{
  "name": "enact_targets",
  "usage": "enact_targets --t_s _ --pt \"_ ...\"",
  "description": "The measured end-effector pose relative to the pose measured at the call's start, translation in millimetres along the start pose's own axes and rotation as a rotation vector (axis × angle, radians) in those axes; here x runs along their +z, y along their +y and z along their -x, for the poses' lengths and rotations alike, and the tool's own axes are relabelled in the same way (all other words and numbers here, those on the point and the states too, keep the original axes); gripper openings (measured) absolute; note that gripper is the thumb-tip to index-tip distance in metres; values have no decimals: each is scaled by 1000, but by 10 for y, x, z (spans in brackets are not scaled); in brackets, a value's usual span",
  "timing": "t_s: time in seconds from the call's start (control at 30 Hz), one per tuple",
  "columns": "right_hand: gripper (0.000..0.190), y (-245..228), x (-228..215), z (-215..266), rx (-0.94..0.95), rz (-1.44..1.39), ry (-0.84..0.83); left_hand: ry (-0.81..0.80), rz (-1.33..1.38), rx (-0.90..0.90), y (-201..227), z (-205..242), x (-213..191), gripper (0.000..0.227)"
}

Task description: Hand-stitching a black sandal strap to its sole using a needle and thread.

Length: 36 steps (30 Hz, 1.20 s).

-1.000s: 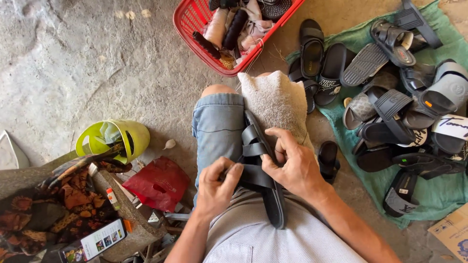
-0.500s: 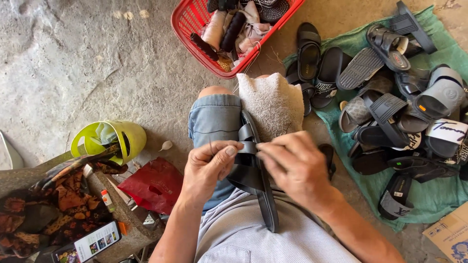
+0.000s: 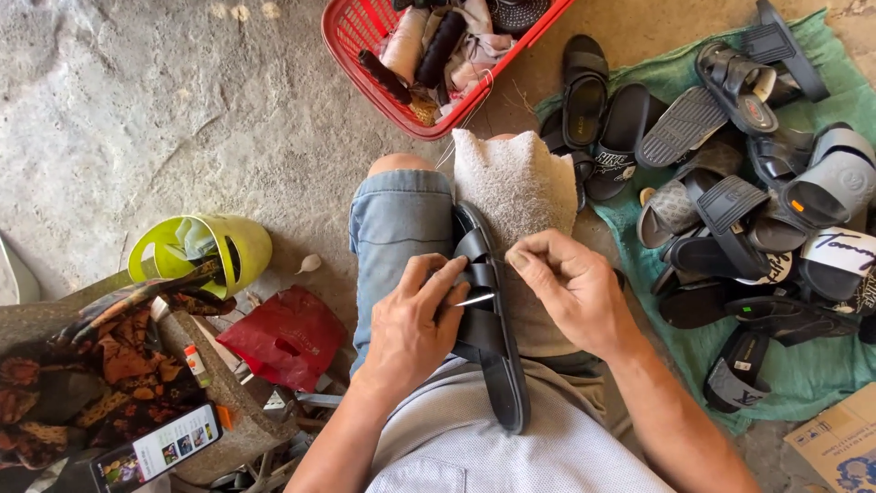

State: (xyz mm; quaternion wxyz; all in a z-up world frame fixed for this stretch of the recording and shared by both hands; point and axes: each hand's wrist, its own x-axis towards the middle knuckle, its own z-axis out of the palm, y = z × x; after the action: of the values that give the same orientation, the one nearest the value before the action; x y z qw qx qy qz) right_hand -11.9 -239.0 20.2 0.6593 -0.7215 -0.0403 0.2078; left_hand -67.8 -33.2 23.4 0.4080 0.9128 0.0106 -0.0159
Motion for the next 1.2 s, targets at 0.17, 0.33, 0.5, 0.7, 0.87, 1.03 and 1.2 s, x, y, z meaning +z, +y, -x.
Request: enact_targets --t_s 0.17,0.33,0.5,0.7,0.87,1.03,1.2 --pt "30 -137 -77 43 -149 437 -1 -38 -49 120 -68 75 43 19" --pt "21 -273 41 -21 -248 601 -161 -125 79 57 -74 71 110 16" --pt "20 -135 87 -2 -284 784 -118 -130 296 -176 -168 -42 139 16" --pt "9 26 133 28 -239 829 -43 -78 -49 -119 -182 -366 144 23" --pt "7 13 104 91 -288 987 6 -154 -211 58 -205 -557 276 12" --pt "6 65 73 142 -383 1045 72 -235 -107 24 -220 -588 279 8" --pt "16 -28 44 154 -507 1091 19 -262 120 -120 -276 -609 255 14"
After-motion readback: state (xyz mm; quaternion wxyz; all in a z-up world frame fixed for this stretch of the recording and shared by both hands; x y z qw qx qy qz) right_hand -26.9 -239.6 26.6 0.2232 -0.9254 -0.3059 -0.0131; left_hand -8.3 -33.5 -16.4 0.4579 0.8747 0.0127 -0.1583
